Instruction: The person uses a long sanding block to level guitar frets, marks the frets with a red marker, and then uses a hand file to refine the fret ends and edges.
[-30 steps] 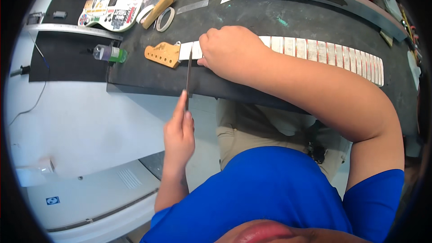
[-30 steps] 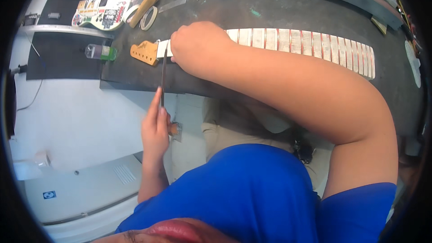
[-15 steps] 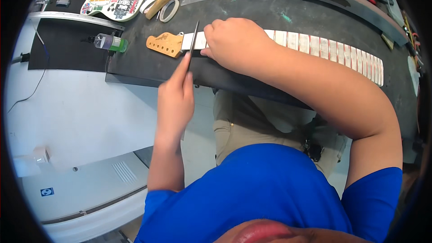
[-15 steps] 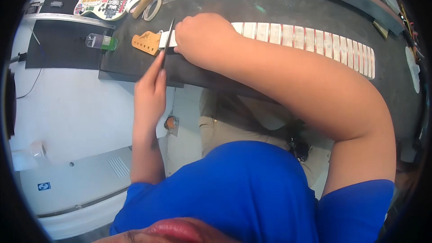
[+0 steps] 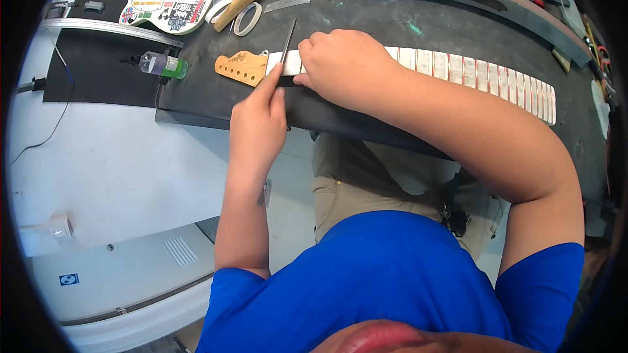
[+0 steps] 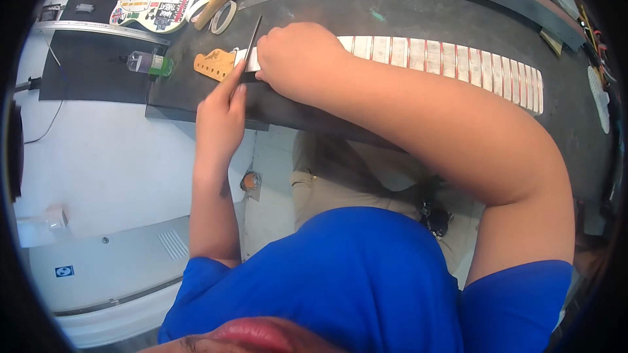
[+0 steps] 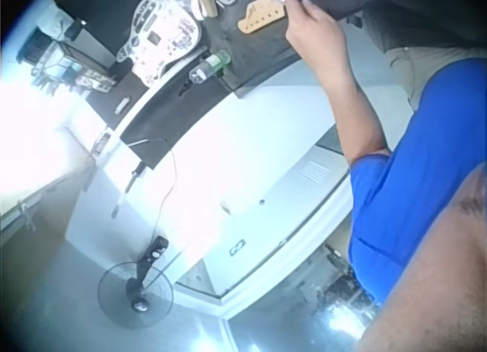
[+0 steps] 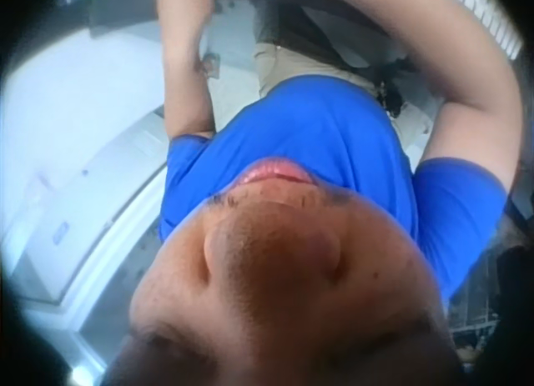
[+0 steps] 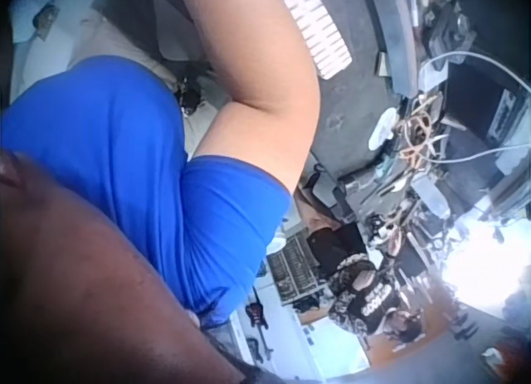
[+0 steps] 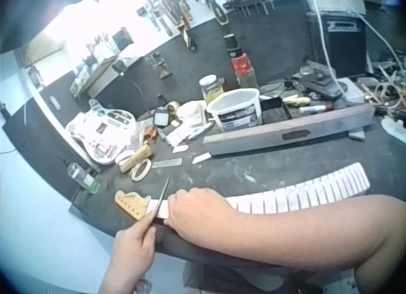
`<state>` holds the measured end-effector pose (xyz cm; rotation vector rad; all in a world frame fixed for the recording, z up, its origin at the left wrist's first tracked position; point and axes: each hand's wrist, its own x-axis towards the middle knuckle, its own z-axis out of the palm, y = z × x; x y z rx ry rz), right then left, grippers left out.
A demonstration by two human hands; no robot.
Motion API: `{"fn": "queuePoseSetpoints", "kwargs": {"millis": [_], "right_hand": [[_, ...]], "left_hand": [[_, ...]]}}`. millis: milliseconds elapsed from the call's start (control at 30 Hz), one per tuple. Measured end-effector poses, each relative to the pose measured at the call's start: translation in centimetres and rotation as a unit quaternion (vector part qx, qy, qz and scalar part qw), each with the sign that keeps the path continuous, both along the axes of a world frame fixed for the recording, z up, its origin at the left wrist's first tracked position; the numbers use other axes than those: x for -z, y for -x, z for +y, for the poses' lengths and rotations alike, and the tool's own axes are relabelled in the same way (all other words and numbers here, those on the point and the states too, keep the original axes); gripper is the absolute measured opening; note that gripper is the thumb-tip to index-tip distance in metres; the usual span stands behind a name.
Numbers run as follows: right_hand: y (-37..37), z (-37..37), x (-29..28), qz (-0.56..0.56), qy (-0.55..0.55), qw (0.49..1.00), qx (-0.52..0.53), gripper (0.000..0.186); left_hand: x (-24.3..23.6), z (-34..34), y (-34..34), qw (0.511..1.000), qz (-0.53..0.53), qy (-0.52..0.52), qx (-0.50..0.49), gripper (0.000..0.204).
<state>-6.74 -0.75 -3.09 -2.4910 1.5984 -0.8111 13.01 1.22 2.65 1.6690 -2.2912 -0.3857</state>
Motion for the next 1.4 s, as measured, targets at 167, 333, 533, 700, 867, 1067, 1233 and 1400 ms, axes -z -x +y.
{"fn": "queuePoseSetpoints", "kwargs": {"millis": [167,333,533,700,867,1067,1233,1400], "right_hand": [[-0.8,-0.2,-0.6,0.005,-0.047,0.999,0.005,0.043],[-0.1,-0.1,0.0,-0.01,0.004,1.0,0.008,0.043],[-0.4,-0.4,0.0,0.002,-0.007,1.0,0.012,0.043],[-0.4,0.1,0.2,0.004,-0.022,1.0,-0.002,0.043],[-0.1,0.0,0.0,0.005,-0.022,1.0,0.011,0.044],[-1.1,-0.3,-0.4,0.001,-0.026,1.0,0.004,0.044],[-0.6,0.3,-0.4,-0.012,-0.002,1.0,0.011,0.044],[-1.0,-0.4,-0.2,0.007,-0.021,1.0,0.004,0.043]], "left_hand": [[3.0,7.2,-5.8,0.997,0.069,0.035,0.01,0.049],[0.8,-0.5,-1.8,0.997,0.059,-0.037,0.02,0.052],[4.7,2.9,-6.9,0.991,0.13,-0.026,0.027,0.044],[2.8,2.4,-4.4,0.991,0.131,-0.032,0.005,0.045],[2.5,-1.8,-2.3,0.993,0.091,-0.073,0.028,0.048],[4.7,6.2,-6.7,0.986,0.163,-0.015,-0.01,0.047],[2.1,-3.0,-1.2,0.993,0.097,-0.008,0.068,0.047],[5.3,5.5,-7.8,0.992,0.126,-0.009,0.02,0.047]]}}
